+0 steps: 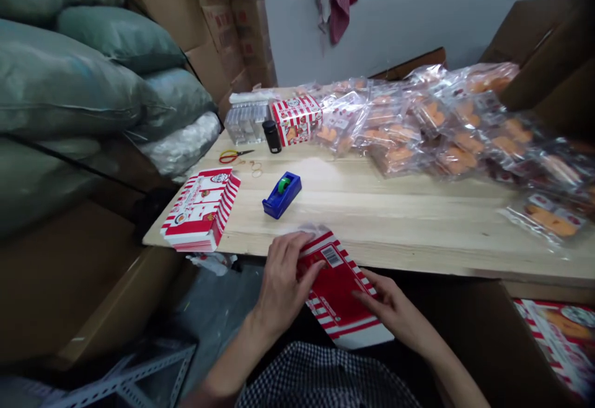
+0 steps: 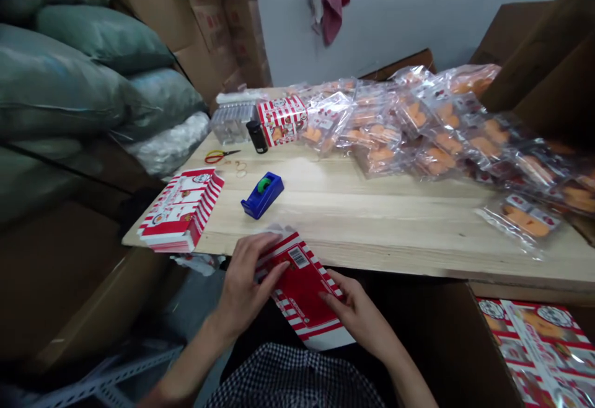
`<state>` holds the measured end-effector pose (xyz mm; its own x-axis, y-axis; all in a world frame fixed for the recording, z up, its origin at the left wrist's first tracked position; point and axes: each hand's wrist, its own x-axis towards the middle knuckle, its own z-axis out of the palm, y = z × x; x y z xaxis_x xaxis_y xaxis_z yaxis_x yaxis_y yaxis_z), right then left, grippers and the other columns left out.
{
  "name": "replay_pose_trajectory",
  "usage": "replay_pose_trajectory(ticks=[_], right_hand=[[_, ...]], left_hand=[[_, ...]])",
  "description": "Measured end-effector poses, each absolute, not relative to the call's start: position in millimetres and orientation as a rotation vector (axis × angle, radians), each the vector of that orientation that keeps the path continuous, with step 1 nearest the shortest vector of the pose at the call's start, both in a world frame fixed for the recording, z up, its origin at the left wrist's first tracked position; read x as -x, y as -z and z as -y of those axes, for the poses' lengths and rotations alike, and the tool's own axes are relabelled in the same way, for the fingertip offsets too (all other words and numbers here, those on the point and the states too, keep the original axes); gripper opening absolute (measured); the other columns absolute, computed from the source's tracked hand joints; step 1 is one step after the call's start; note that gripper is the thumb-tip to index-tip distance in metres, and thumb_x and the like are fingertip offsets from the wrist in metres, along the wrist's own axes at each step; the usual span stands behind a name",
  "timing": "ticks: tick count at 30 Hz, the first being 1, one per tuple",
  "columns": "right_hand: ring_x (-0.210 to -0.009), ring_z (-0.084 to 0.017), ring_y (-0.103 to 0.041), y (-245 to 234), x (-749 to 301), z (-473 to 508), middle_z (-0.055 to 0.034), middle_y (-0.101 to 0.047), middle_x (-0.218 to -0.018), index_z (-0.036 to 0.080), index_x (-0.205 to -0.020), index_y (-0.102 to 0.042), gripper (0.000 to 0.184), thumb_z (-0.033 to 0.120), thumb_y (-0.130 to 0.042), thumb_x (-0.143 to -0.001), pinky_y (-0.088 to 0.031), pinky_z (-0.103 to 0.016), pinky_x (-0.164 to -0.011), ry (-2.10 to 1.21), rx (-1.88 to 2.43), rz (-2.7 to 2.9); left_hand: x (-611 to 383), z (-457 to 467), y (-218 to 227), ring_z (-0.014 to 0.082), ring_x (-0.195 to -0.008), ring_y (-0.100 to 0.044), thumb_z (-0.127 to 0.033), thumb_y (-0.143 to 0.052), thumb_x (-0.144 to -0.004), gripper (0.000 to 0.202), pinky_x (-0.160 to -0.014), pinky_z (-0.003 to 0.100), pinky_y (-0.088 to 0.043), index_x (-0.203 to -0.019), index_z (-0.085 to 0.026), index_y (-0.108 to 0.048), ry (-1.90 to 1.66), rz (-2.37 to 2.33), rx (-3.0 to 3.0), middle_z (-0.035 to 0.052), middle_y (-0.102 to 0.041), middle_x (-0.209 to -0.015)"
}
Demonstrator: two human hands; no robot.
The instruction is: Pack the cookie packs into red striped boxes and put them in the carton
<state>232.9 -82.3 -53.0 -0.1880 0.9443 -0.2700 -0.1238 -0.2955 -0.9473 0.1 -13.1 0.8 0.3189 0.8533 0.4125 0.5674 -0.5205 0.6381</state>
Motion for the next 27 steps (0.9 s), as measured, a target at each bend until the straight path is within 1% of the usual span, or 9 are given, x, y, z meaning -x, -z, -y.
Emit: replay_pose_trajectory(ticks=[6,8,11,15,17,19,21,24,27], right_hand=[[-0.098,-0.027,-0.072,59,-239,87,-0.0079,-0.074,-0.117,0.026,-0.125,-0.068,0.042,0.045,-0.068,-0.089,-0.061,-0.046,-0.087,-1.553,1.299,1.168],[-0.098,-0.026,-0.073,54,-244,84,-0.0065,-0.075,-0.114,0.026,-0.126,-0.068,0.042,0.044,-0.069,-0.088,-0.060,-0.046,-0.089,-1.678,1.209,1.154],[-0.100,-0.026,-0.073,44,-251,76,-0.0049,-0.076,-0.111,0.025,-0.131,-0.063,0.048,0.040,-0.071,-0.086,-0.058,-0.048,-0.093,-1.935,1.043,1.162],[-0.104,-0.027,-0.072,42,-255,69,-0.0054,-0.074,-0.116,0.026,-0.136,-0.059,0.053,0.042,-0.070,-0.087,-0.056,-0.051,-0.095,-2.009,1.042,1.257],[-0.112,-0.027,-0.068,45,-250,69,-0.0062,-0.068,-0.129,0.029,-0.142,-0.052,0.060,0.044,-0.069,-0.087,-0.055,-0.051,-0.097,-1.913,1.069,1.330],[-0.122,-0.029,-0.061,50,-241,73,-0.0081,-0.058,-0.141,0.033,-0.151,-0.038,0.078,0.048,-0.073,-0.083,-0.051,-0.052,-0.102,-1.734,1.142,1.476],[-0.129,-0.037,-0.052,56,-228,80,-0.0138,-0.049,-0.147,0.032,-0.156,-0.027,0.107,0.053,-0.084,-0.068,-0.042,-0.059,-0.107,-1.421,1.334,1.699],[-0.133,-0.049,-0.040,65,-208,92,-0.0231,-0.042,-0.146,0.024,-0.159,-0.021,0.143,0.052,-0.096,-0.041,-0.031,-0.068,-0.109,-0.885,1.624,1.934],[-0.128,-0.046,-0.047,69,-194,103,-0.0219,-0.043,-0.142,0.027,-0.161,-0.005,0.141,0.039,-0.092,-0.051,-0.040,-0.064,-0.104,-0.753,1.669,1.963]], left_hand=[[7,-9,-4,0.0204,-0.082,-0.063,-0.034,-0.070,-0.085,0.018,-0.077,0.034,-0.052,-0.088,-0.018,-0.064,-0.469,-1.132,-1.902,0.0039,-0.067,-0.086],[11,-14,-9,0.0199,-0.083,-0.066,-0.036,-0.069,-0.085,0.020,-0.078,0.033,-0.053,-0.093,-0.017,-0.068,-0.263,-0.909,-1.639,0.0042,-0.071,-0.088],[13,-19,-18,0.0230,-0.101,-0.069,-0.040,-0.068,-0.086,0.031,-0.092,0.038,-0.053,-0.110,-0.020,-0.071,-0.022,-0.624,-1.335,0.0058,-0.075,-0.108],[13,-20,-17,0.0241,-0.104,-0.070,-0.046,-0.075,-0.079,0.040,-0.097,0.040,-0.053,-0.111,-0.022,-0.072,0.142,-0.589,-1.149,0.0044,-0.075,-0.113],[13,-20,-12,0.0248,-0.099,-0.072,-0.046,-0.078,-0.076,0.041,-0.092,0.041,-0.056,-0.110,-0.023,-0.072,0.156,-0.670,-1.048,0.0053,-0.076,-0.110],[11,-21,-4,0.0251,-0.094,-0.073,-0.044,-0.080,-0.073,0.040,-0.089,0.041,-0.058,-0.106,-0.022,-0.073,0.107,-0.774,-0.942,0.0069,-0.077,-0.106],[6,-23,4,0.0253,-0.092,-0.073,-0.043,-0.083,-0.071,0.040,-0.089,0.041,-0.057,-0.102,-0.019,-0.073,0.037,-0.838,-0.832,0.0088,-0.077,-0.102],[-2,-25,14,0.0241,-0.088,-0.073,-0.041,-0.084,-0.070,0.040,-0.090,0.041,-0.055,-0.097,-0.015,-0.072,-0.021,-0.884,-0.706,0.0106,-0.077,-0.097],[-11,-27,17,0.0215,-0.082,-0.072,-0.041,-0.081,-0.073,0.036,-0.088,0.039,-0.054,-0.095,-0.015,-0.071,-0.023,-0.890,-0.694,0.0100,-0.076,-0.094]])
